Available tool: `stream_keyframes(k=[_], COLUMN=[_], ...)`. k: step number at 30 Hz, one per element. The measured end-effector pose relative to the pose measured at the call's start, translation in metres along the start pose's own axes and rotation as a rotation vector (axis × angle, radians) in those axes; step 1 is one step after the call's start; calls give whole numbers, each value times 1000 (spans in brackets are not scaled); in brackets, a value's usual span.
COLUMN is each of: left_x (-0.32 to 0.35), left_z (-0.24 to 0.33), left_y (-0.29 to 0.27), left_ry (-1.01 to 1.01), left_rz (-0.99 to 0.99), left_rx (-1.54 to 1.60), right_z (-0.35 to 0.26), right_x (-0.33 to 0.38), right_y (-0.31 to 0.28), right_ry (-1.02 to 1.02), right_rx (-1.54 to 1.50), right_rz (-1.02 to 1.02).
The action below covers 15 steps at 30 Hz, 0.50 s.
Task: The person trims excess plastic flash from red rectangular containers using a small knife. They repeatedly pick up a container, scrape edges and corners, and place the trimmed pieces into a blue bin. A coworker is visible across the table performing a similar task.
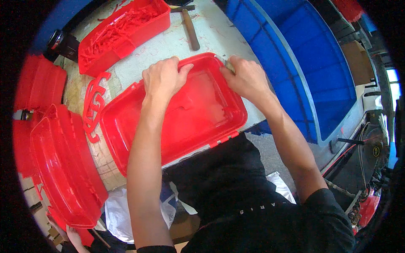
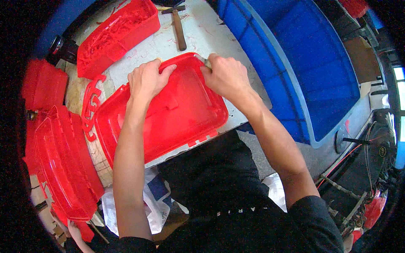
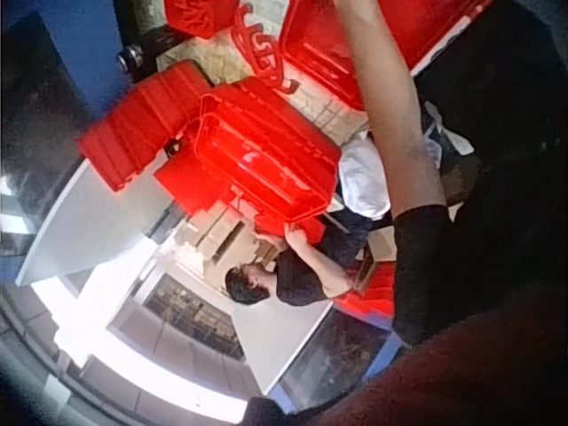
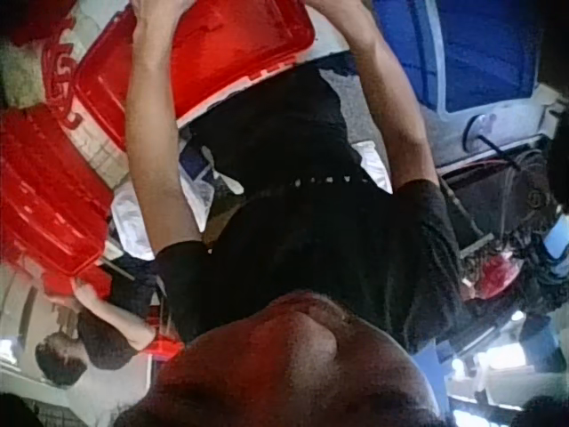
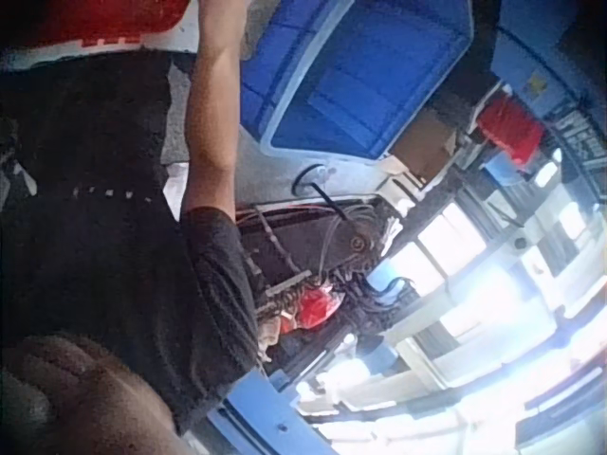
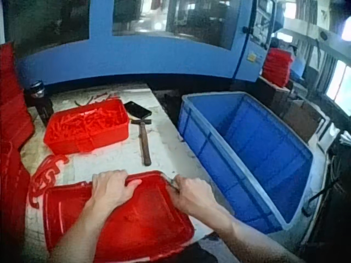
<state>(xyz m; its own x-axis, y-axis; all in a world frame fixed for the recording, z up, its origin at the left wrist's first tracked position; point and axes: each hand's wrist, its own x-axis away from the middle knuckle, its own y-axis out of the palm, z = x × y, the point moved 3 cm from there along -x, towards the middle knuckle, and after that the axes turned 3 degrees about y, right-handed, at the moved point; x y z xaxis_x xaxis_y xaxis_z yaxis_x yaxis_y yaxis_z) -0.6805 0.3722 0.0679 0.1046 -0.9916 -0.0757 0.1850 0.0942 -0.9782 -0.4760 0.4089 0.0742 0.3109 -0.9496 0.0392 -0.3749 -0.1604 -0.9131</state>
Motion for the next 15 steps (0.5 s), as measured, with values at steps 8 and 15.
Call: stream_keyframes(k=[8, 15], left_x=[-1, -1], left_z=[-3, 0], left_y=[3, 1], left_ry=[-35, -27], left_rz=[-53, -27], left_rx=[59, 16], right_z=[30, 60], right_x=[99, 155], right_y=[-11, -38], right_ry=[19, -11], right_rx=[-77, -288], right_rz=[-96, -351])
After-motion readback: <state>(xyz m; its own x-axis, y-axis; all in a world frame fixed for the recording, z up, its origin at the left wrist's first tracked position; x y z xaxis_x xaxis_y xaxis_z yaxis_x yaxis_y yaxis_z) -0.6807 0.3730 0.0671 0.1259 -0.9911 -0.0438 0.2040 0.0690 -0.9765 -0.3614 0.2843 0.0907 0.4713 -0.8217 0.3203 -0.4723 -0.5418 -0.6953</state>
